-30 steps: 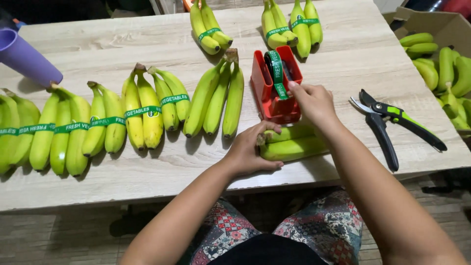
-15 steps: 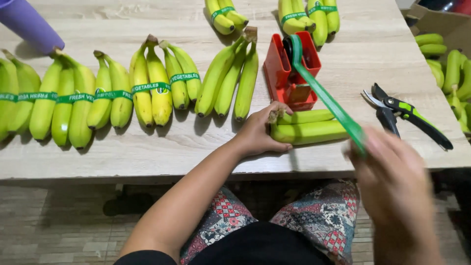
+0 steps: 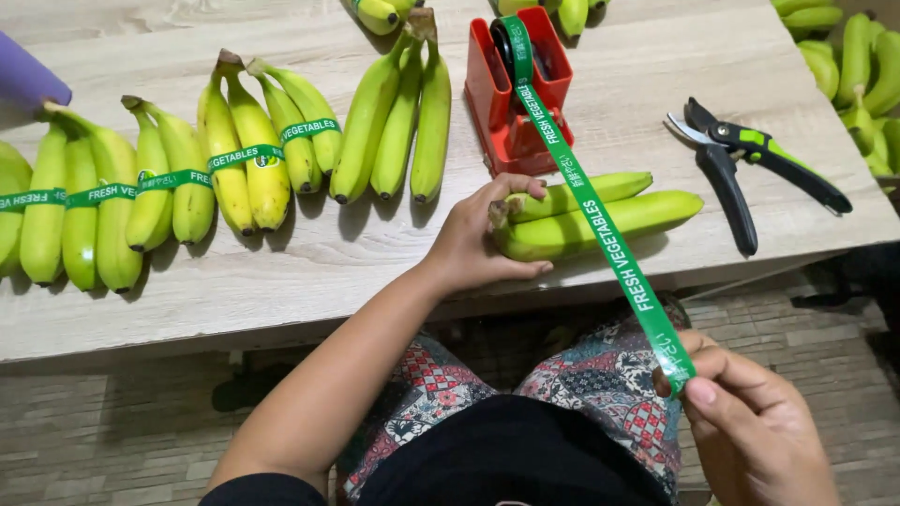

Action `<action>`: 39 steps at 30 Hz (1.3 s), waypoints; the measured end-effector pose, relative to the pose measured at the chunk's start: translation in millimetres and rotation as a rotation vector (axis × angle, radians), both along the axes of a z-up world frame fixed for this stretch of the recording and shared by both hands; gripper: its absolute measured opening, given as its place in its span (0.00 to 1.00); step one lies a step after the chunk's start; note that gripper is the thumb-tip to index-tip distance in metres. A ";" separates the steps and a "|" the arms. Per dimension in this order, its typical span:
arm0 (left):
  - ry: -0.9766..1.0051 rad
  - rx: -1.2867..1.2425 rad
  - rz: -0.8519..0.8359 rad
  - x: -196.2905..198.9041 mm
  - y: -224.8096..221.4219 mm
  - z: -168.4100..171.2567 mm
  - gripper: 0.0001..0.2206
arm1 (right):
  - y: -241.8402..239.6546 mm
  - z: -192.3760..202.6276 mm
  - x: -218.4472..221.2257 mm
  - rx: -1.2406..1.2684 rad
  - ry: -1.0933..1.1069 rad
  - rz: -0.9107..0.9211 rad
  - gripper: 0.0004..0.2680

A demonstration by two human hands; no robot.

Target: Wrapping bunches of bananas with green tape using a manual tape dispenser on a wooden table.

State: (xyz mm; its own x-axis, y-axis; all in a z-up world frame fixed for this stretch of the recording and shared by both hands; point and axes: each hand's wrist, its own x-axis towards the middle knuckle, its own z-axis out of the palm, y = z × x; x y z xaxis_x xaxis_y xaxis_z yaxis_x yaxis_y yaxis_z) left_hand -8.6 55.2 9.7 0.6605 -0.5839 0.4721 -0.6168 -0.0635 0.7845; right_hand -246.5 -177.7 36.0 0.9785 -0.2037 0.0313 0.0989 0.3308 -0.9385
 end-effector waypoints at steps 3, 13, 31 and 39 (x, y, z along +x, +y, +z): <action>-0.043 0.004 0.010 1.1 4.5 -1.1 0.31 | 2.1 -14.8 -5.5 0.068 0.037 -0.014 0.03; -0.016 -0.039 -0.015 -6.0 8.4 32.8 0.30 | 17.6 -63.7 21.7 -0.220 0.172 0.000 0.09; 0.302 -0.156 0.159 -3.3 2.0 40.2 0.40 | 6.0 -89.5 263.4 -0.692 0.069 0.085 0.10; 0.378 -0.146 0.080 -3.0 12.4 26.3 0.38 | 3.7 -72.5 279.7 -0.389 -0.027 0.498 0.11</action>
State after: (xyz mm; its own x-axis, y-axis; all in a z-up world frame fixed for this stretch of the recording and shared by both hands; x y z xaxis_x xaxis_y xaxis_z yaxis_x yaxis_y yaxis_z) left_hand -11.5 67.5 36.0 0.8441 -0.4682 0.2614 -0.2808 0.0295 0.9593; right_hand 33.2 -174.0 -36.5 0.9509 0.3073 0.0379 0.0468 -0.0219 -0.9987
